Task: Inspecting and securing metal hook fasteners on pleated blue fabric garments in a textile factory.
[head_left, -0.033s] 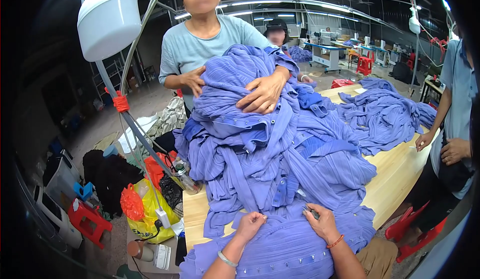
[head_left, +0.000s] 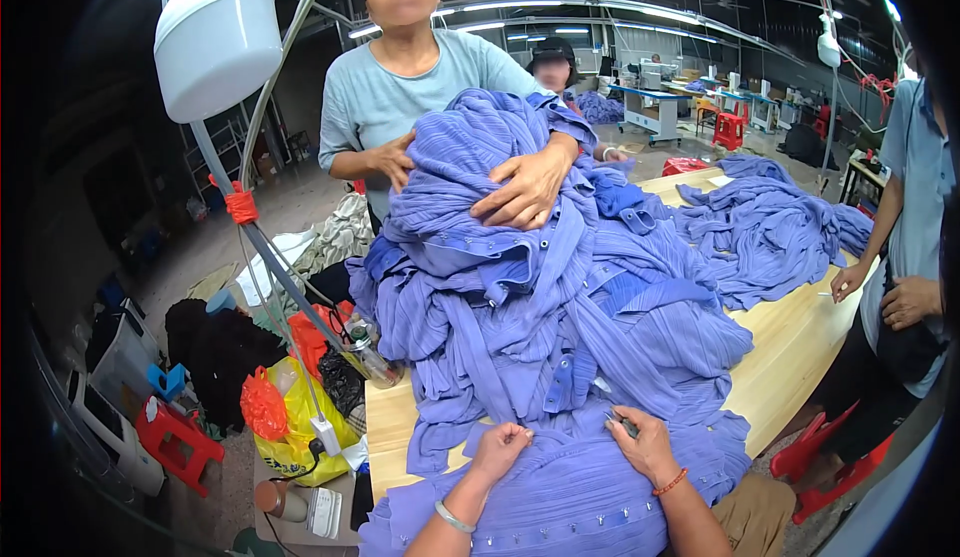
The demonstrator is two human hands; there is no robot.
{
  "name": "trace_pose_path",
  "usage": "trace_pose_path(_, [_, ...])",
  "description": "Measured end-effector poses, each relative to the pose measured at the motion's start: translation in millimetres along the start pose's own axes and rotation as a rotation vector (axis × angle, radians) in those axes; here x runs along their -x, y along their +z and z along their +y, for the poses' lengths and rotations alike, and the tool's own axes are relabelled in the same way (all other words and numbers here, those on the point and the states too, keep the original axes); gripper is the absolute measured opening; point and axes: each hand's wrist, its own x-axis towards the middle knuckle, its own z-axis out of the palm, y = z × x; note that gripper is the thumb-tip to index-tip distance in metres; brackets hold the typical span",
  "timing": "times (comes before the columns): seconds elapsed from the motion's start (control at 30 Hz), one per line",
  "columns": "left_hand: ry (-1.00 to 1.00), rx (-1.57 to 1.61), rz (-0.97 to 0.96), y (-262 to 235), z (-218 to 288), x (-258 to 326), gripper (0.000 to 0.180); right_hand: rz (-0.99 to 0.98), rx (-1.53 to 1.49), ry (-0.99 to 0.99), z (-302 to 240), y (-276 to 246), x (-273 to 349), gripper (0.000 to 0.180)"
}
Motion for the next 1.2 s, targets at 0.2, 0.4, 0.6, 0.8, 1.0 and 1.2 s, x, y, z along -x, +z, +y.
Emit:
trace_pose_path(0.2, [-0.01, -0.004, 0.005, 2.8, 2.4, 1.2, 0.018, 0.001, 0.021, 0.014, 1.4, -1.6, 2.3, 0.033])
trace_pose_path(0.4, [-0.016, 0.02, 0.017, 2.6, 1.2, -0.2, 0.016, -0.026, 0.019, 0.045, -6.5, -5.8, -0.3, 0.033])
trace_pose_path(0.6, [-0.01, 0.006, 0.021, -1.2, 1.0, -1.0, 0.014, -0.016, 0.021, 0.021, -3.9, -2.7, -0.2, 0.033])
trace_pose_path(0.8, [-0.004, -0.022, 0.012, -1.6, -0.1, -1.9, 0.013, -0.026, 0.034, 0.023, -3.7, -3.7, 1.0, 0.035])
trace_pose_path(1.0, [-0.003, -0.025, 0.015, -4.0, 0.1, -3.0, 0.014, -0.019, 0.033, 0.029, 0.3, -0.4, -0.1, 0.036])
trace_pose_path(1.2, [-0.003, -0.044, 0.015, -6.1, 0.2, -4.2, 0.015, -0.034, 0.018, 0.036, -6.3, -2.7, -1.2, 0.036])
